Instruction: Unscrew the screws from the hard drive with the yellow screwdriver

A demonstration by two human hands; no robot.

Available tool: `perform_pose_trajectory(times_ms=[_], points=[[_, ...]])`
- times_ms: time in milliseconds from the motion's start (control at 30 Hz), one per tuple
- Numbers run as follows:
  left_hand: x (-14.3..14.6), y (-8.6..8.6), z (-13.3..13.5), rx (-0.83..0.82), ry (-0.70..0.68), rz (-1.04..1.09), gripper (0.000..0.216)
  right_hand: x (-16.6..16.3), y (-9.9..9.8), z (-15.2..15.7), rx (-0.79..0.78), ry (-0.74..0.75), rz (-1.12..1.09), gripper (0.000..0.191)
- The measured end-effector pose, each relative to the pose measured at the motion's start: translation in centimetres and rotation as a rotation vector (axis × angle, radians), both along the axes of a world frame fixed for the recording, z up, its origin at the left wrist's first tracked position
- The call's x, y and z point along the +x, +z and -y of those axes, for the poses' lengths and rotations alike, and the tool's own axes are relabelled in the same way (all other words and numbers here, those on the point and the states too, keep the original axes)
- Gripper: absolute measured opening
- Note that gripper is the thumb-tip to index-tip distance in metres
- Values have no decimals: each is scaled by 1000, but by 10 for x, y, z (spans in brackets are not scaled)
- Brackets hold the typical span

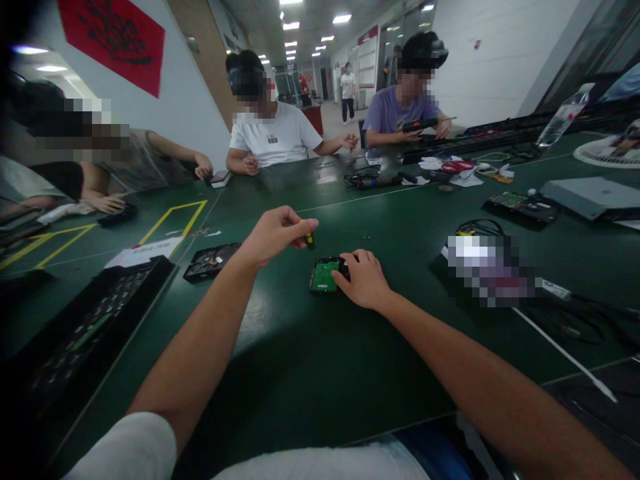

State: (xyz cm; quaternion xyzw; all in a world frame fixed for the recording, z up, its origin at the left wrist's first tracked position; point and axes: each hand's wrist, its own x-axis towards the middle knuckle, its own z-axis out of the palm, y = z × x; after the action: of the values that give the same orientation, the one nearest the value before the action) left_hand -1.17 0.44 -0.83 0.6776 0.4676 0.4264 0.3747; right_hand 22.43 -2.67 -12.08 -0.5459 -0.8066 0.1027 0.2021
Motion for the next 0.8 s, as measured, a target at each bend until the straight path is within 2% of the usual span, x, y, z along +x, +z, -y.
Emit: perform_pose_trajectory(times_ms=[233,567,800], points=[[1,-3,-2,-25,-87,77,35,0,0,0,-3,-2,3,58],[1,1,1,20,-112,13,31,0,1,1,-13,10,1,60],[1,2,1,-79,-169,103,36,0,-1,0,-8,3,4,60]])
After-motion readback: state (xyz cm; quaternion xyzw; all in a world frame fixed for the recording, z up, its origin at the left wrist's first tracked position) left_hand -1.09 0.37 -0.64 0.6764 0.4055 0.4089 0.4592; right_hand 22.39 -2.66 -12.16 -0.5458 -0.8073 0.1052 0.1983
